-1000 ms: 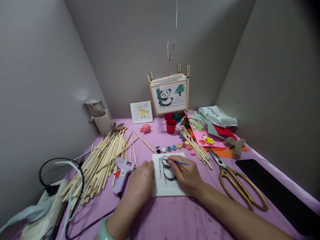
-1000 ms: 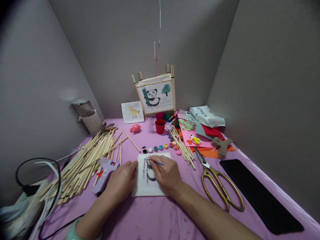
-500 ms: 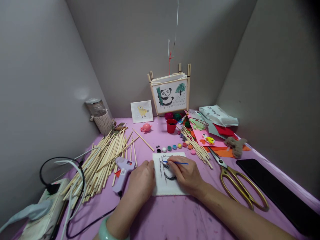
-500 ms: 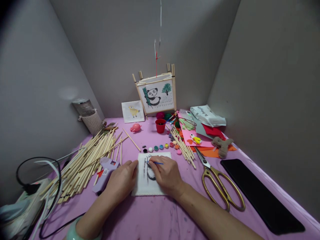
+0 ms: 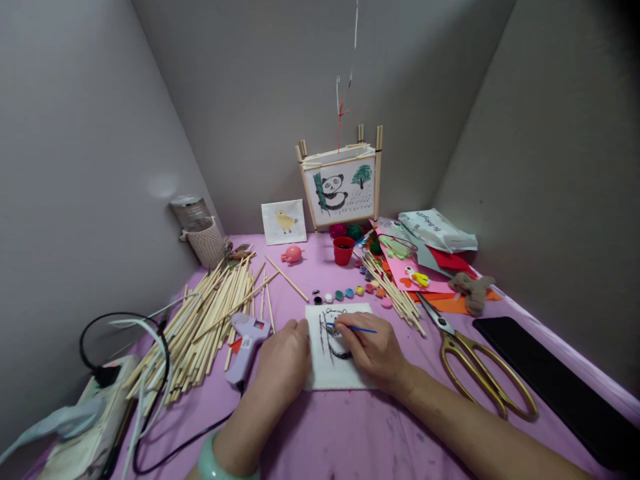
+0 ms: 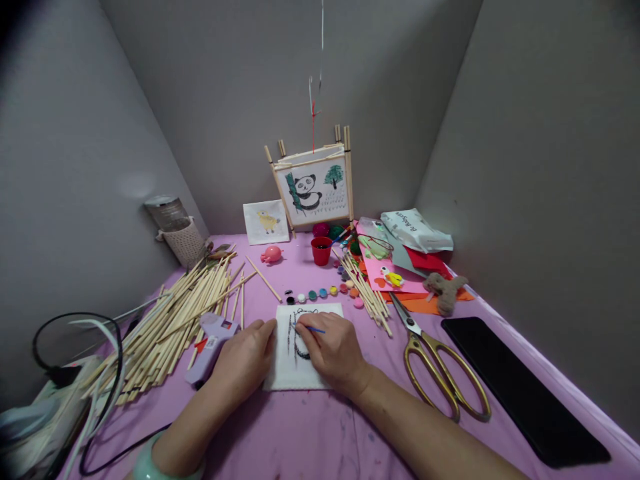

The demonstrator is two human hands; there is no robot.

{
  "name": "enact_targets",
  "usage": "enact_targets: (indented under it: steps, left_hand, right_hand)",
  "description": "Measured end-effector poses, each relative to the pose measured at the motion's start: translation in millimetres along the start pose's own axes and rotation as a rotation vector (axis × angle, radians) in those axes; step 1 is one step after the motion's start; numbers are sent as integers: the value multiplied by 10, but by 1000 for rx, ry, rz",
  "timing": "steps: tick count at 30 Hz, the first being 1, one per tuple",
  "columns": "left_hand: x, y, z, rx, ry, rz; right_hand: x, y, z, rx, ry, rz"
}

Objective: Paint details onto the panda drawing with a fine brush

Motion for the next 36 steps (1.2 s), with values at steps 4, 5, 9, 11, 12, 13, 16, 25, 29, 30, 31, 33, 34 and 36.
enact_targets:
  steps: [4, 5, 9, 11, 12, 13, 16, 25, 29, 30, 31, 33, 34, 36]
  left_hand:
    - [2, 3, 7, -7, -2, -2]
    - [1, 3, 9, -9, -1, -4]
    - [-2, -1, 12, 0, 8, -1]
    - [-4, -3, 12, 4, 11, -1]
    - [-6, -4, 13, 4, 11, -1]
    - [-8, -5, 14, 4, 10, -1]
    - [-10, -6, 13, 13, 0, 8]
    - [0, 0, 10, 10, -9, 5]
    - [0, 4, 22, -12, 1, -11]
    - [0, 5, 23, -11, 3, -10]
    - [-1, 5, 25, -9, 6, -8]
    - [-3, 4, 26, 2, 9, 1]
    - [-3, 4, 25, 10, 9, 8]
    - [-3, 2, 21, 24, 8, 17]
  right_hand:
    - [-12, -15, -20, 2, 23, -9]
    - [-10, -18, -22, 7, 21, -7]
    - [8, -18, -9, 23, -3, 5]
    - [24, -15, 5, 27, -25, 18]
    - [32, -15, 11, 30, -36, 25]
    - [42, -16, 17, 35, -46, 31]
    - [74, -24, 35, 44, -71, 51]
    - [94, -12, 94, -12, -194, 22]
    - [-27, -83, 136, -131, -152, -62]
    - [-60, -121, 136, -147, -119, -68]
    - [-92, -165, 131, -157, -82, -72]
    - [-150, -261, 98, -151, -7, -76]
    - [-174, -307, 70, -137, 24, -77]
    - [-210, -385, 5, -109, 78, -75]
Point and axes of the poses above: each hand's wrist, its own y-axis away from the middle knuckle, its own z-axis out of the back of the hand, x = y × z, the point moved 4 cm from there along -y, towards the middle knuckle, and after that the axes turned 1 degree about -z, right-handed, at the moved point
